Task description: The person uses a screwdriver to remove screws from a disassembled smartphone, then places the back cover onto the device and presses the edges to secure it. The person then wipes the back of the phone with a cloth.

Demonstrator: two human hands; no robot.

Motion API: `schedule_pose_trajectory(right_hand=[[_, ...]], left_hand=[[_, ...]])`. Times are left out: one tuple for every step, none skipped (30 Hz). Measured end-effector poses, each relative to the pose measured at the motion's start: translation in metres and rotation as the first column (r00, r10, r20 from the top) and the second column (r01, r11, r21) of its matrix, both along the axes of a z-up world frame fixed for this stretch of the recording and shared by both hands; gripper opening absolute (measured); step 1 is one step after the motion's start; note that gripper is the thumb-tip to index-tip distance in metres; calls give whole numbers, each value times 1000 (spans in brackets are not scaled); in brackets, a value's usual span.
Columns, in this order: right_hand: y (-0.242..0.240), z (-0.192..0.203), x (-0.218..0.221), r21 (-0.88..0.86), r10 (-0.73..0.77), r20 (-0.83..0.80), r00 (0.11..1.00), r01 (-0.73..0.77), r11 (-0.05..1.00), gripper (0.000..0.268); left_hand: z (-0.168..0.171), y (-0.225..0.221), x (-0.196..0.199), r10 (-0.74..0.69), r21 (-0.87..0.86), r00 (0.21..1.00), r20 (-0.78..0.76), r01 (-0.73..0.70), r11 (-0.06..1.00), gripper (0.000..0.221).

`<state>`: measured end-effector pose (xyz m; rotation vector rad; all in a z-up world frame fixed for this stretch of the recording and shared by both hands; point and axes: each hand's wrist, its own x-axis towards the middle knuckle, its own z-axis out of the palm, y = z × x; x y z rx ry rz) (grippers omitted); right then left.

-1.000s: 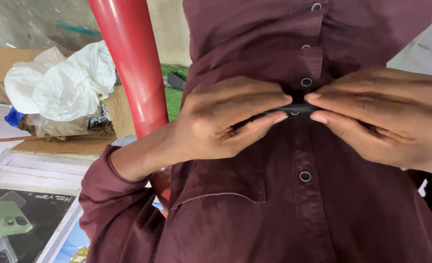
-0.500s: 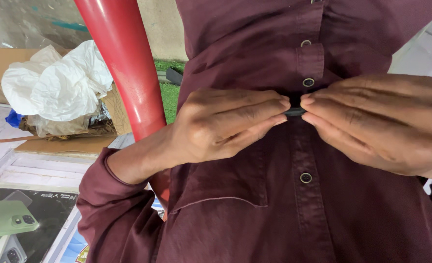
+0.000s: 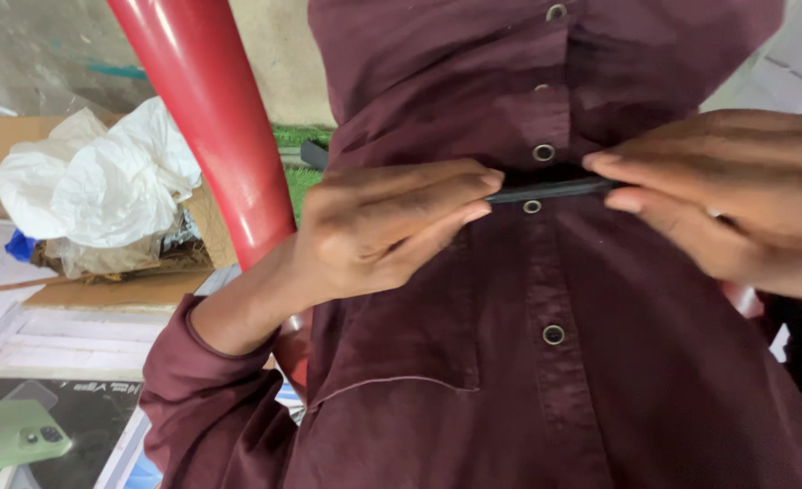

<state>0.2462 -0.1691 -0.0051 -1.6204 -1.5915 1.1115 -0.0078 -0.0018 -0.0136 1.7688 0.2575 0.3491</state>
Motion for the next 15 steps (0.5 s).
schedule_pose_trajectory(right_hand=[[-5, 2, 5, -58, -13, 3, 1000, 13, 998, 23], [-7, 1, 9, -117, -28, 2, 1000, 28, 993, 22], [-10, 2, 15, -171, -37, 0, 999, 37, 985, 21], [-13, 2, 16, -202, -62, -11, 998, 58, 978, 21], [-17, 4, 19, -238, -86, -7, 996, 82, 968, 20], [-19, 4, 19, -275, -122, -9, 992, 115, 955, 18], [-21, 5, 19, -264, -164, -43, 986, 147, 953, 17], [-22, 5, 18, -250, -204, -78, 976, 179, 952, 16], [-23, 6, 18, -236, -243, -114, 963, 212, 949, 16], [-23, 9, 18, -233, -249, -93, 964, 223, 947, 16], [-23, 13, 17, -230, -256, -72, 964, 234, 945, 16], [-23, 16, 17, -226, -260, -55, 964, 242, 944, 16], [-21, 15, 16, -149, -255, -90, 963, 240, 959, 17], [-20, 13, 14, -72, -246, -126, 961, 238, 969, 18], [-20, 10, 14, 6, -233, -161, 959, 237, 971, 19]], left_hand=[[2, 2, 1, 10, -9, 1000, -25, -10, 1000, 22], [4, 4, 3, -3, -19, 999, -47, 2, 1000, 22], [6, 7, 5, -16, -29, 997, -70, 14, 999, 23], [7, 8, 9, -31, -43, 995, -97, 27, 999, 24], [9, 9, 12, -44, 1, 995, -94, 44, 999, 28], [11, 12, 17, -60, 44, 994, -90, 64, 997, 32], [12, 12, 22, -75, 87, 993, -87, 83, 993, 36], [12, 11, 28, -98, 105, 991, -93, 108, 989, 36], [12, 9, 33, -120, 124, 988, -99, 132, 983, 36], [12, 8, 37, -139, 145, 985, -105, 153, 978, 36], [12, 7, 40, -130, 175, 986, -103, 146, 974, 33], [13, 4, 44, -119, 205, 987, -104, 138, 969, 31], [14, 3, 47, -107, 236, 989, -104, 130, 963, 29], [15, 2, 49, -109, 287, 990, -94, 132, 949, 28], [17, 2, 52, -111, 337, 990, -83, 133, 932, 27]])
